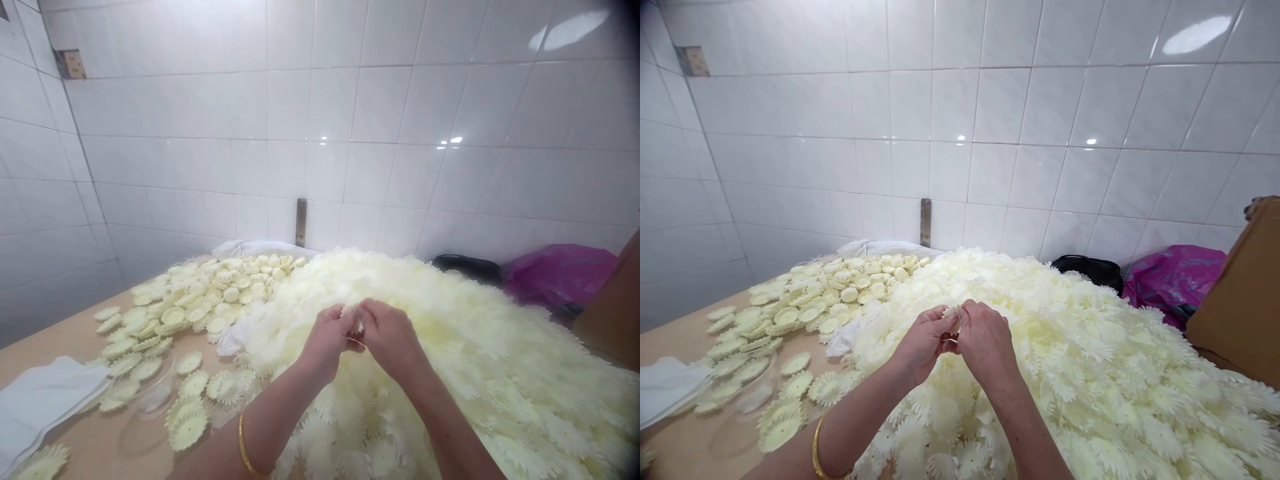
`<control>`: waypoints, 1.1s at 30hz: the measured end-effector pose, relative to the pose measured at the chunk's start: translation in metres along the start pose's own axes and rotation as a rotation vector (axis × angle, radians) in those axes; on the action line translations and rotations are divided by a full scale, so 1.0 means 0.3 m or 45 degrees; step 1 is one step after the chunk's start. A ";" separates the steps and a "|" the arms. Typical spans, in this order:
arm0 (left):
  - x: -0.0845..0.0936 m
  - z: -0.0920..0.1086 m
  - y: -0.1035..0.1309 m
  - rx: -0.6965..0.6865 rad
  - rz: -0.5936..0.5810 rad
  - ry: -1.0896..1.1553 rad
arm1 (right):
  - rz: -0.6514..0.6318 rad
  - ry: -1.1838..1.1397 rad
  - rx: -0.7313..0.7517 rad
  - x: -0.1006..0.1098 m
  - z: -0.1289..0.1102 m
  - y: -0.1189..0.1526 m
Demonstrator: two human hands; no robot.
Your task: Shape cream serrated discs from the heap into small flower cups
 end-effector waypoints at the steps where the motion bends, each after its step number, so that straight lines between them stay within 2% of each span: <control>1: 0.004 -0.003 -0.004 -0.011 0.002 -0.026 | -0.024 -0.020 0.001 0.001 -0.001 0.000; 6: 0.010 -0.003 -0.014 -0.184 -0.006 -0.243 | -0.130 -0.239 0.034 0.018 0.011 -0.005; 9: 0.004 -0.005 -0.012 -0.229 -0.018 -0.309 | -0.125 -0.399 0.016 0.031 0.032 -0.014; 15: -0.004 0.003 -0.007 -0.247 -0.028 -0.344 | -0.193 -0.678 -0.035 0.037 0.045 -0.017; 21: -0.008 -0.010 0.001 -0.122 0.022 -0.317 | -0.261 -0.839 -0.095 0.025 0.058 -0.017; 25: -0.021 -0.022 0.024 0.017 -0.068 -0.198 | -0.271 -0.807 -0.125 0.008 0.074 -0.020; 28: -0.017 -0.025 0.035 0.083 -0.076 -0.106 | -0.288 -0.699 -0.159 -0.004 0.078 -0.020; 33: -0.009 -0.026 0.037 0.031 0.008 -0.106 | -0.278 -0.468 -0.137 -0.002 0.075 -0.020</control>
Point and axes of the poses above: each hand's wrist, its own y-axis away from the middle knuckle, its own x-axis out of the back of the hand, z = x × y, the point moved 6 cm from there along -y, towards the middle knuckle, and after that the axes turned 1 degree about y, right-handed, at the moved point
